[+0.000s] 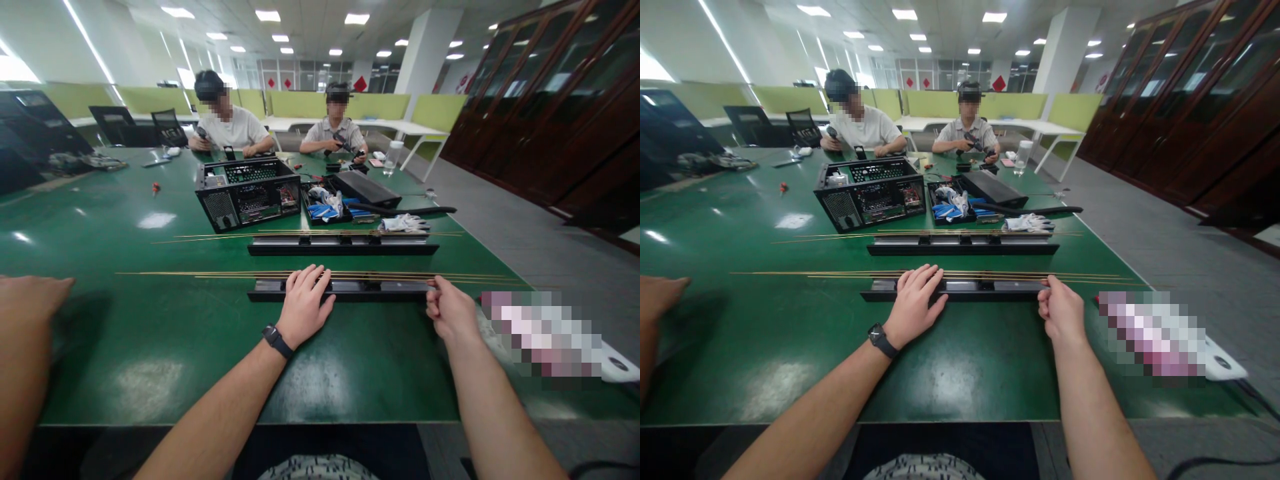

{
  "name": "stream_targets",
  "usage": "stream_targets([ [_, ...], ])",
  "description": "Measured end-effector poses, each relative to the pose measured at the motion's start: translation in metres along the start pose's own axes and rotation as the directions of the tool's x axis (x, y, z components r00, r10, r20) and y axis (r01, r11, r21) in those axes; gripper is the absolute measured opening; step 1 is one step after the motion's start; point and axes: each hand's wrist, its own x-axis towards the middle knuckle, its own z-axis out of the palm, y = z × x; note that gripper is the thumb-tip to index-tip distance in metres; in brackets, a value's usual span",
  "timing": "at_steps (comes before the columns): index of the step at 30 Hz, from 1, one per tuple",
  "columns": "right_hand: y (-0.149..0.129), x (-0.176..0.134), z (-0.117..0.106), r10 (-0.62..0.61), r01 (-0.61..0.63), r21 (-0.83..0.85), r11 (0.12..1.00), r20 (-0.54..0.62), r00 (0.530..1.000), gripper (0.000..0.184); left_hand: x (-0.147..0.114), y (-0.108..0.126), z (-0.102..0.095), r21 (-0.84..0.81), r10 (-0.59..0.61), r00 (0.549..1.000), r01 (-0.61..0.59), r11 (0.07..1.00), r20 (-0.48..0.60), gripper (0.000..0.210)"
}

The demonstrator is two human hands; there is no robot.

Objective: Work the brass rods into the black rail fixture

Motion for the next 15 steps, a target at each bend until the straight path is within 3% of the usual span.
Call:
stream_targets([
  [6,0.0007,-0.0095,0.0036,0.042,-0.033,-0.048,0.998,0.199,0.979,0.032,-0.0002,-0.0004,-0.0003,-0.005,0.001,1.0,-0.001,1.0,0.0,0.05],
  [8,0.0006,-0.0101,0.0038,0.05,-0.042,-0.043,0.998,0.216,0.975,0.032,-0.0002,-0.0003,-0.0006,-0.005,0.001,1.0,-0.001,1.0,0.002,0.05],
  [15,-0.0002,-0.0024,0.0014,-0.006,0.006,0.022,1.0,0.002,1.0,0.025,-0.0004,-0.0004,0.0004,0.002,0.003,1.0,-0.003,1.0,0.002,0.05],
])
